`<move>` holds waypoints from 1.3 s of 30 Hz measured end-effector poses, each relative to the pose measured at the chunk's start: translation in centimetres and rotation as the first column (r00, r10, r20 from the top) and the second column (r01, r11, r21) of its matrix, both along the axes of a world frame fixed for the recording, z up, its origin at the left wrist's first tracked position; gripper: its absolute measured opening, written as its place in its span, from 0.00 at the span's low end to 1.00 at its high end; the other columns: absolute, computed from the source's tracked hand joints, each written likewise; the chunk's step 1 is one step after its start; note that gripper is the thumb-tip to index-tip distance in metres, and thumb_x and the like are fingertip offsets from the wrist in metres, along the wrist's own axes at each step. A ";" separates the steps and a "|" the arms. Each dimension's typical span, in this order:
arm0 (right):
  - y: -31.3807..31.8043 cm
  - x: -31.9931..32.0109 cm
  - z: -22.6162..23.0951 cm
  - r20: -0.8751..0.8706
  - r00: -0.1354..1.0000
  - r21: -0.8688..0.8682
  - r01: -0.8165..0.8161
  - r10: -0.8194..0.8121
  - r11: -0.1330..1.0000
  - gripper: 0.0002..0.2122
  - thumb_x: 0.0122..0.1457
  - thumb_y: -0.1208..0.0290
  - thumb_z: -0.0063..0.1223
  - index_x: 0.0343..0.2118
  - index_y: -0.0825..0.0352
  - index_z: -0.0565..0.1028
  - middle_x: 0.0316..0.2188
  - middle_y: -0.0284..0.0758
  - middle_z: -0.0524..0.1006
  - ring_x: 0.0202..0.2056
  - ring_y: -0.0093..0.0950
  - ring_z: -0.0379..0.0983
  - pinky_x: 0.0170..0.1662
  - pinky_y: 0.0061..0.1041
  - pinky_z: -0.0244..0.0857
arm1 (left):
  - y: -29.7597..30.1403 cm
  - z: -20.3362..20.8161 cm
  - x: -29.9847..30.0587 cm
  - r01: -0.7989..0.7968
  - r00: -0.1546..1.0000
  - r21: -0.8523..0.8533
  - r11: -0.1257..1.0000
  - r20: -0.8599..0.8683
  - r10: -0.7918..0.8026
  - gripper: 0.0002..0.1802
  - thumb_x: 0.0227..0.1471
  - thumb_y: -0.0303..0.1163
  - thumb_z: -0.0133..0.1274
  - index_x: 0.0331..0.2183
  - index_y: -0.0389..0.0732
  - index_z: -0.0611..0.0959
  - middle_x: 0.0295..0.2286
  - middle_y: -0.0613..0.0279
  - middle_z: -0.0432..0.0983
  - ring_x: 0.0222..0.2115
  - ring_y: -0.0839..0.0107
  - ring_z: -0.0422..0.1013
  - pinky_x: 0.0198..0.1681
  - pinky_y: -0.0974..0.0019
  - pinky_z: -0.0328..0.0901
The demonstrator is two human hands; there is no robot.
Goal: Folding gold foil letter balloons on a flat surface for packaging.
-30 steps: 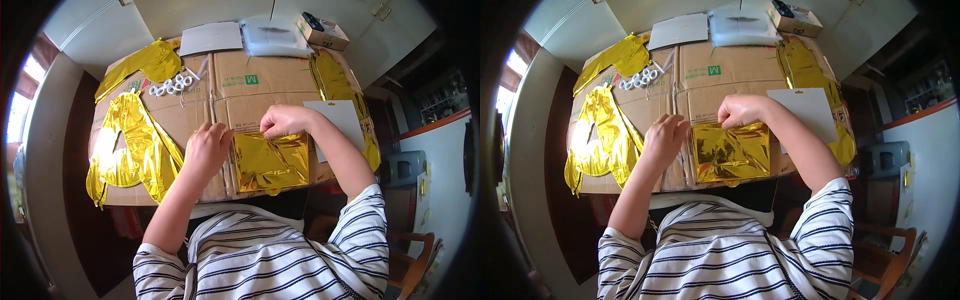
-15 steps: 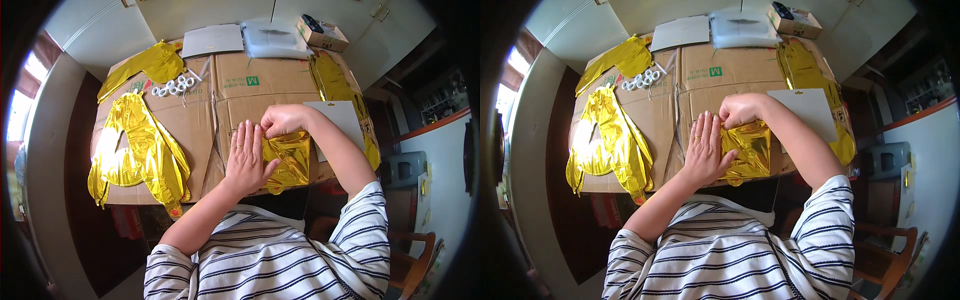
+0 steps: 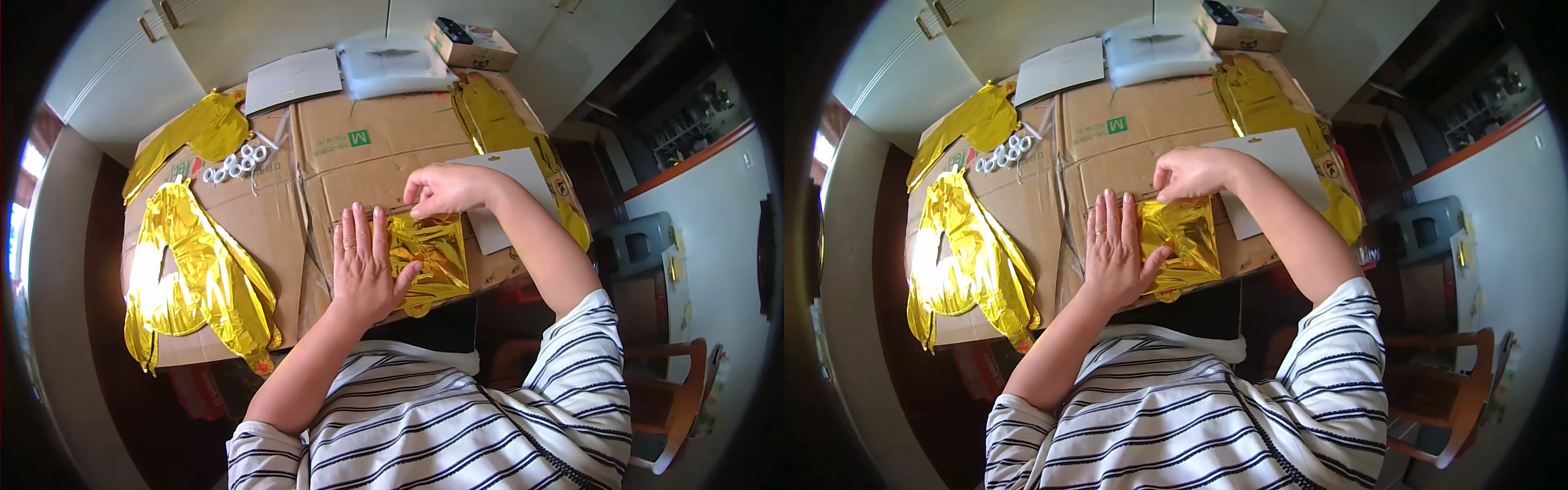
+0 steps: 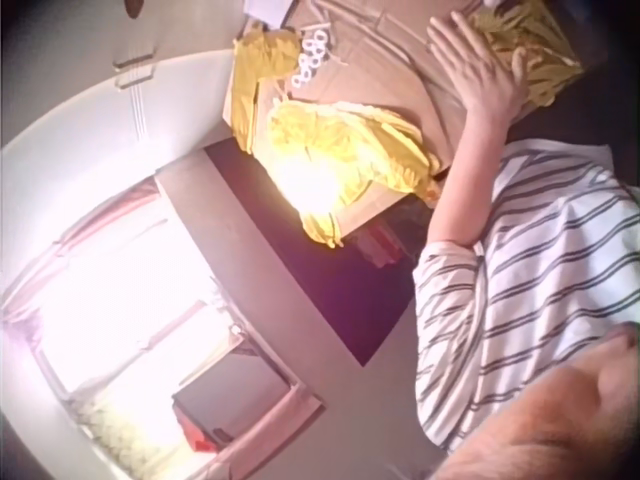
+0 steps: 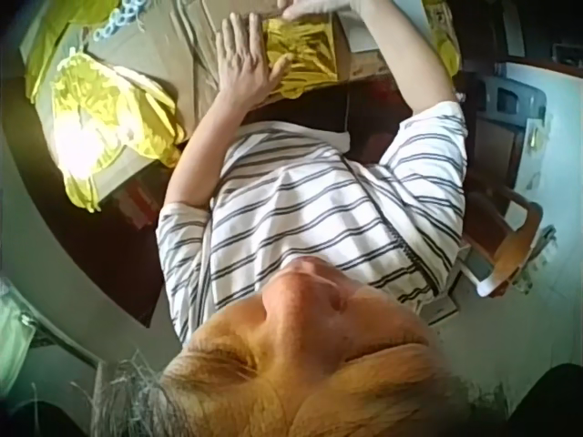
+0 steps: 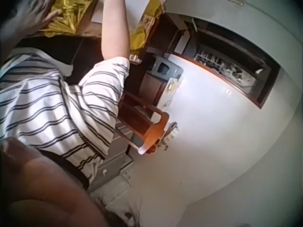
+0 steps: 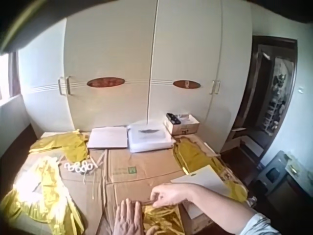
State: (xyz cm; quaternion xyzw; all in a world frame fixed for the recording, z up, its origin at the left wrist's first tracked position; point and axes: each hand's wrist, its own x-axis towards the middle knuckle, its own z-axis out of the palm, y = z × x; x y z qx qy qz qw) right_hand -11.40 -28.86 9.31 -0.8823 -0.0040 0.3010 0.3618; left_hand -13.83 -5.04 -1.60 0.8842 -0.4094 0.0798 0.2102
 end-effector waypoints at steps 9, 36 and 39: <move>-4.6 -6.5 -3.0 -0.104 0.896 0.415 0.433 -0.431 0.800 0.17 0.67 0.76 0.45 0.57 0.71 0.73 0.45 0.34 0.81 0.39 0.20 0.78 0.43 0.23 0.72 | 0.0 0.4 0.0 -0.010 1.000 0.008 1.000 0.001 0.010 0.53 0.59 0.63 0.47 0.66 0.28 0.55 0.66 0.29 0.47 0.68 0.37 0.44 0.70 0.43 0.38; -3.9 -6.5 -6.8 0.606 0.777 -0.002 0.217 -0.171 0.976 0.06 0.53 0.75 0.58 0.34 0.64 0.82 0.32 0.35 0.80 0.33 0.31 0.76 0.38 0.30 0.70 | -0.1 0.8 0.0 -0.015 1.000 0.059 0.998 -0.007 0.016 0.52 0.60 0.64 0.44 0.66 0.28 0.57 0.66 0.31 0.49 0.69 0.39 0.44 0.70 0.43 0.37; -3.9 -6.8 -7.4 0.751 0.657 -0.072 0.173 -0.061 0.982 0.07 0.52 0.76 0.59 0.34 0.63 0.82 0.32 0.33 0.78 0.35 0.34 0.76 0.39 0.33 0.69 | -0.1 0.7 0.0 -0.013 1.000 0.048 0.999 0.004 0.012 0.52 0.60 0.64 0.44 0.66 0.28 0.57 0.66 0.31 0.49 0.68 0.38 0.44 0.70 0.43 0.37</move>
